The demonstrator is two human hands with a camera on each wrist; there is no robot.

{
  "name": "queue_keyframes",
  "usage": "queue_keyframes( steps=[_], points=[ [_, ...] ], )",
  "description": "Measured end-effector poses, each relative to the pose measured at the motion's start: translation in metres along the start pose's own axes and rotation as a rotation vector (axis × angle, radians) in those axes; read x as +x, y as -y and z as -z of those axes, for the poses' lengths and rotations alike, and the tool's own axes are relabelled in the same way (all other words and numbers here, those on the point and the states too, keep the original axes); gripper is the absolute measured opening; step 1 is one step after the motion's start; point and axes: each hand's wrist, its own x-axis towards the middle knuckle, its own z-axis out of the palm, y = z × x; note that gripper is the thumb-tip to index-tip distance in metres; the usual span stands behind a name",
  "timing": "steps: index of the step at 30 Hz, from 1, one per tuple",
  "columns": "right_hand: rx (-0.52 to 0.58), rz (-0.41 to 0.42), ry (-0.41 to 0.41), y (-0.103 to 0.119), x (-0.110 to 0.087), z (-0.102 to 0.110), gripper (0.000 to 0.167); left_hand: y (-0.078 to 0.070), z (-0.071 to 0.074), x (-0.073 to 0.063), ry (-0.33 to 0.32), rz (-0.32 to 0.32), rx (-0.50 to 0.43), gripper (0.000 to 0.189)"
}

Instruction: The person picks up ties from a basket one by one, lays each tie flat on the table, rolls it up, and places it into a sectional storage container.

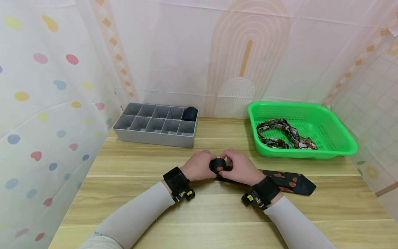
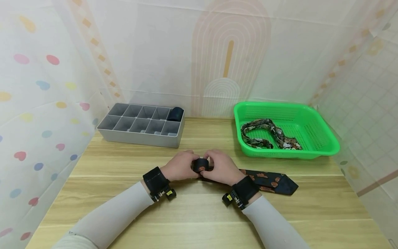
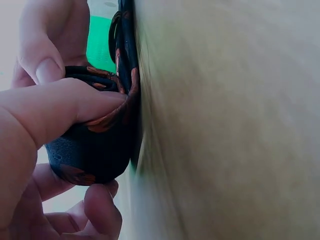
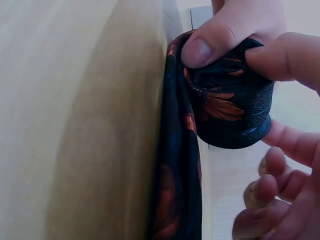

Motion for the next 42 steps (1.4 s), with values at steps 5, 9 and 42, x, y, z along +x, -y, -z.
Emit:
queue_keyframes(
  steps=[5, 9, 42],
  points=[
    [-0.033, -0.016, -0.035, 0.003, 0.000, 0.002, 0.030, 0.003, 0.003, 0.001, -0.024, 0.020, 0.016, 0.036],
    [-0.038, -0.053, -0.019, 0.004, -0.001, 0.004, 0.027, 0.004, 0.007, 0.000, -0.051, 0.032, 0.026, 0.036],
    [-0.032, -0.143, 0.091, 0.001, 0.001, -0.007, 0.027, 0.010, 0.007, 0.000, 0.093, -0.032, -0.009, 0.065]
  ],
)
